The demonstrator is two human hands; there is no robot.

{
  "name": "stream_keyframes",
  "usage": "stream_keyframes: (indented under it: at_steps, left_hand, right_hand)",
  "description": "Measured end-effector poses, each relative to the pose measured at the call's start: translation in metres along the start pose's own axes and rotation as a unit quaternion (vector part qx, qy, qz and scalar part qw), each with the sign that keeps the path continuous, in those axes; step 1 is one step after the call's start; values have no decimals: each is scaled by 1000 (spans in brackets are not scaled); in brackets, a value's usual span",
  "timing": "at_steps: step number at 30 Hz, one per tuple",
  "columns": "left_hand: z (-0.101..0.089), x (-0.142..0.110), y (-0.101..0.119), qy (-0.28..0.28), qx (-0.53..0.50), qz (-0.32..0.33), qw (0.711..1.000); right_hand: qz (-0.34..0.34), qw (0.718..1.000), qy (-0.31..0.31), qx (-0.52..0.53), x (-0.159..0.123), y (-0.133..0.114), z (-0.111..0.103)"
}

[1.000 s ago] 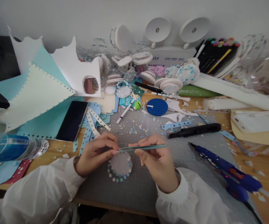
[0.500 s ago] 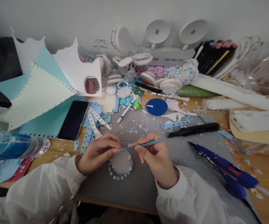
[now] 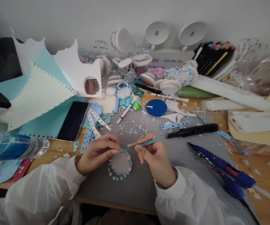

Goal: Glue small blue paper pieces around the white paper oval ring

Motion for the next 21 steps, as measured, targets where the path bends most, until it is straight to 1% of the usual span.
stream_keyframes:
  at_steps: [7, 14, 16, 18, 21]
  left_hand:
    - [4, -1, -2, -16, 0, -2, 1000]
    - [4, 1, 3, -7, 16, 14, 1000]
    - [1, 2, 4, 12, 39, 26, 999]
    - [-5, 4, 7, 45, 81, 54, 994]
    - [-15, 6, 13, 106, 163, 103, 975]
  right_hand:
    - [-12, 1000, 3, 5, 1, -6, -1]
    - [9, 998, 15, 53, 4, -5, -5]
    - [17, 998, 24, 64, 5, -5, -6]
    - [28, 997, 30, 71, 6, -4, -8]
    - [36, 996, 35, 75, 7, -4, -9]
Point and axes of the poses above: each hand's wrist, its own x-axis towards the middle knuckle, its own z-axis out of the palm, y = z × x, the point moved 9 cm from there along x, towards the middle knuckle, and after that the axes turned 8 degrees about y, right-handed, at the moved point
